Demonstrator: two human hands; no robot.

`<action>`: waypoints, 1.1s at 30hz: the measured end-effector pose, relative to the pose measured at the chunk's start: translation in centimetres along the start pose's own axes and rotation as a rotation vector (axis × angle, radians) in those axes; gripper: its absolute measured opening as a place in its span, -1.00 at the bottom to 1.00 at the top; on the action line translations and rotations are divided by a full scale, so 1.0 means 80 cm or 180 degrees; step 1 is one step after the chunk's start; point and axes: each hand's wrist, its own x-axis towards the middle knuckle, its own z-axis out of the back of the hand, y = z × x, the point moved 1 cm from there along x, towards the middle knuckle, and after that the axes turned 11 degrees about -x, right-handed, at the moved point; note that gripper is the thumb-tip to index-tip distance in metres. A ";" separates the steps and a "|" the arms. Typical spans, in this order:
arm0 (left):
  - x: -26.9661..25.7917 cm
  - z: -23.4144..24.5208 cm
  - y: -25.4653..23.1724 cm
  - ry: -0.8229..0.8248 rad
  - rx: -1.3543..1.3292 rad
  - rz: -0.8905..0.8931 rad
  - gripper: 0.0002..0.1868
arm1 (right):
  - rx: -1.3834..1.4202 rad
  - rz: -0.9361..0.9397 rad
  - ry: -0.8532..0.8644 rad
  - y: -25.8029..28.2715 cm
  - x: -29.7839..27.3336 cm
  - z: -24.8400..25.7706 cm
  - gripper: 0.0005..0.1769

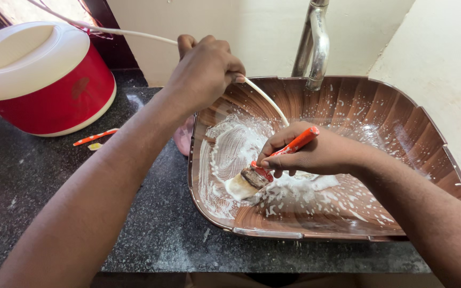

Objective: The person applies a white cleaning substance to the surface of a brown washbasin and spreads it using a paintbrush.

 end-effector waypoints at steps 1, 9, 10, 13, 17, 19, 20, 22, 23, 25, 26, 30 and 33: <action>0.000 -0.002 -0.002 0.0082 -0.0018 0.0124 -0.89 | -0.0046 -0.0086 0.0004 0.000 0.001 0.000 -0.74; -0.005 -0.008 -0.010 0.0219 -0.0189 -0.0166 -0.91 | -0.0433 -0.0006 -0.0159 -0.008 0.002 0.011 -0.74; -0.005 -0.004 -0.011 0.0272 -0.0092 -0.0104 -0.91 | -0.0631 -0.0211 -0.0306 -0.010 0.002 0.015 -0.74; -0.007 0.002 -0.010 -0.0008 0.0015 -0.0392 -0.91 | -0.0889 -0.0137 -0.0963 -0.012 -0.002 0.020 -0.74; -0.013 -0.016 -0.009 0.0168 -0.0040 -0.0400 -0.92 | -0.1437 -0.0919 -0.0926 -0.006 0.007 0.014 -0.73; -0.014 -0.030 -0.003 0.0272 -0.0128 -0.0521 -0.92 | -0.1545 -0.0966 -0.0627 -0.002 0.000 0.009 -0.74; -0.014 -0.037 0.001 0.0328 -0.0108 -0.0618 -0.94 | -0.1601 -0.0984 -0.0473 0.001 -0.001 0.007 -0.74; -0.013 -0.055 0.007 0.0451 -0.0088 -0.0820 -0.94 | -0.1365 -0.0955 -0.0176 0.004 -0.006 0.007 -0.72; -0.011 -0.064 0.008 0.0526 0.0035 -0.0849 -0.93 | -0.1245 -0.0947 -0.0037 0.004 -0.007 0.006 -0.71; -0.007 -0.073 0.004 0.0670 0.0284 -0.0911 -0.92 | -0.0222 -0.0436 -0.0022 0.004 -0.002 -0.012 -0.71; -0.006 -0.070 0.003 0.0759 0.0305 -0.0804 -0.89 | 0.0288 -0.0178 -0.0023 0.003 0.002 -0.019 -0.71; -0.003 -0.029 -0.005 0.0265 -0.0017 -0.0725 -0.65 | -0.0945 0.0055 -0.0929 -0.008 0.021 -0.019 -0.71; -0.028 0.004 0.001 -0.0374 -0.0441 -0.0619 -0.60 | -0.1029 -0.0238 -0.0378 -0.017 0.024 -0.016 -0.75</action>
